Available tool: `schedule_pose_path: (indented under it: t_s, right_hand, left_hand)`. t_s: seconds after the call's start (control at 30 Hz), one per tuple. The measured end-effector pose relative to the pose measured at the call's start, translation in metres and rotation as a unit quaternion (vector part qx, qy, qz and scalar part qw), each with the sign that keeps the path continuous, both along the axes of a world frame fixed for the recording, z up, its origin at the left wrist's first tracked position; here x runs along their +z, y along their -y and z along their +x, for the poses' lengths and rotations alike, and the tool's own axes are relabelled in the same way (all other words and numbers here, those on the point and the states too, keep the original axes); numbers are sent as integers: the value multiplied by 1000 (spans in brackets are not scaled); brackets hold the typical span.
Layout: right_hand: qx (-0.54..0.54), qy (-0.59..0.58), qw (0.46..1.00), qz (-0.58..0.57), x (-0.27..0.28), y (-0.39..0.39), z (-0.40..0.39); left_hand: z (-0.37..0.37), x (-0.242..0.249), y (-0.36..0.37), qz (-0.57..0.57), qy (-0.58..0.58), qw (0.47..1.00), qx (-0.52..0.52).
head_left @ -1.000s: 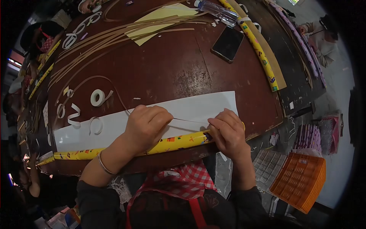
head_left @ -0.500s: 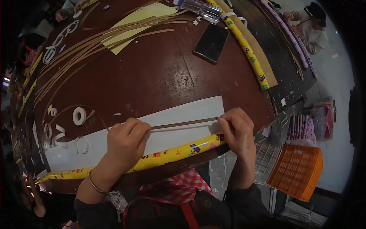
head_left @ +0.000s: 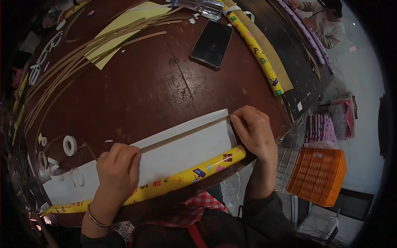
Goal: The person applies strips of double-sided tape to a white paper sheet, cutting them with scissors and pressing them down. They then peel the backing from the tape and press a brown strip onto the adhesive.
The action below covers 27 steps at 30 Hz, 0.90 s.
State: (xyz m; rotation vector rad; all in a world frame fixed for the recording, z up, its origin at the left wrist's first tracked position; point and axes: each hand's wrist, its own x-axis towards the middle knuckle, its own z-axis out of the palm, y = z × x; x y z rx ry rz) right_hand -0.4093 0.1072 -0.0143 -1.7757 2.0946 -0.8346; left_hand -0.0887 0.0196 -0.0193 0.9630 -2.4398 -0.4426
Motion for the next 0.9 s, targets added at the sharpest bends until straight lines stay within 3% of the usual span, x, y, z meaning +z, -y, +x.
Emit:
schedule_pose_path:
  t_s: [0.9]
  right_hand:
    - [21, 14, 999, 47, 0, 17, -11]
  left_hand:
    - [0, -1, 1, 39, 21, 999, 16]
